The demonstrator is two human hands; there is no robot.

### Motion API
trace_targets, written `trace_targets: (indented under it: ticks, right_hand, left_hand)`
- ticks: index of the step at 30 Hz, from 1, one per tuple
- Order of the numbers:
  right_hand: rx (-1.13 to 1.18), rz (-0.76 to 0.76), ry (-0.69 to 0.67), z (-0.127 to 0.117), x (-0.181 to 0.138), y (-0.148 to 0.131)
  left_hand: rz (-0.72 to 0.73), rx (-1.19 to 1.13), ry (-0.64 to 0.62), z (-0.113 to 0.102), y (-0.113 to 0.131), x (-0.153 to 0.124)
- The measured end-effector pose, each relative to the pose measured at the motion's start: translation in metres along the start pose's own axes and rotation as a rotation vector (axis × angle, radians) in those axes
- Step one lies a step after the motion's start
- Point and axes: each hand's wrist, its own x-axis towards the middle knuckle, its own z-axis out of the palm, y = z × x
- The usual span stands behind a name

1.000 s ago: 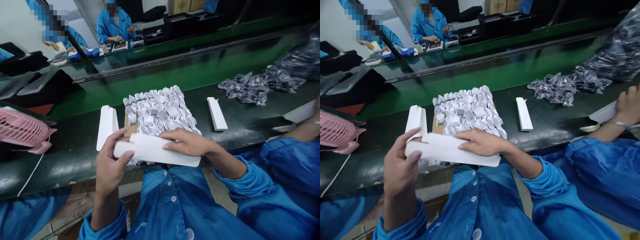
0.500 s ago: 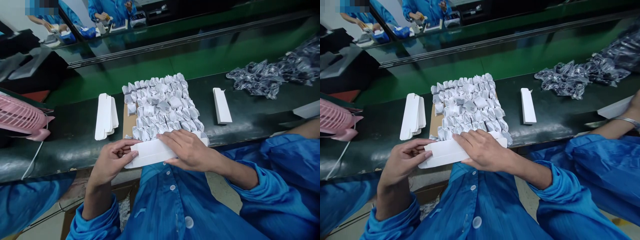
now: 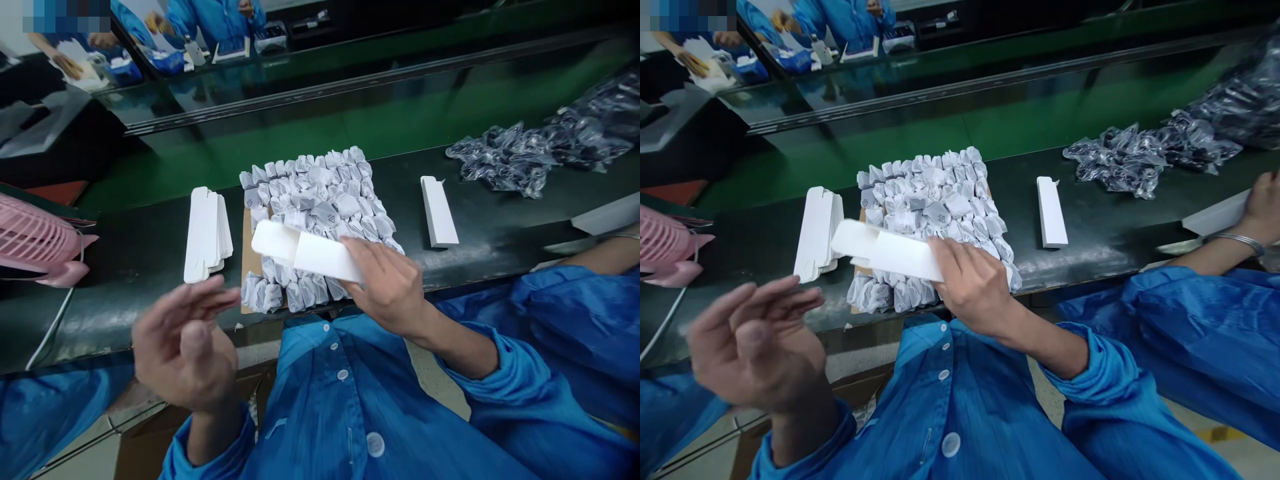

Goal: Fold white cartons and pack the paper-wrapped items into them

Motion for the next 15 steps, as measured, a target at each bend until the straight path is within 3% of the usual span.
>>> trace_targets:
  ticks: [1, 3, 6, 8, 10, 13, 15]
  right_hand:
    - [-0.038, 0.026, 0.051, 0.002, 0.002, -0.004]
    - [-0.072, -0.012, 0.108, 0.005, 0.001, -0.018]
    - [0.059, -0.138, 0.006, 0.004, -0.004, -0.039]
    - [0.301, -0.133, -0.136, -0.002, -0.005, -0.043]
    - [0.531, -0.032, -0.18, -0.008, 0.0, -0.037]
    - [0.67, 0.033, -0.086, -0.008, 0.013, -0.023]
    - [0.647, -0.031, -0.064, -0.003, 0.019, -0.017]
  left_hand:
    - [0.005, -0.069, -0.004, 0.011, 0.002, -0.009]
    - [-0.094, -0.142, -0.129, 0.034, 0.004, -0.026]
    - [-0.21, -0.032, -0.092, 0.055, 0.0, -0.035]
    - [-0.219, 0.129, -0.062, 0.054, -0.006, -0.028]
    - [-0.194, 0.25, -0.145, 0.045, -0.011, -0.02]
    - [-0.109, 0.264, -0.275, 0.033, -0.016, -0.014]
    - [-0.082, 0.254, -0.316, 0.028, -0.017, -0.017]
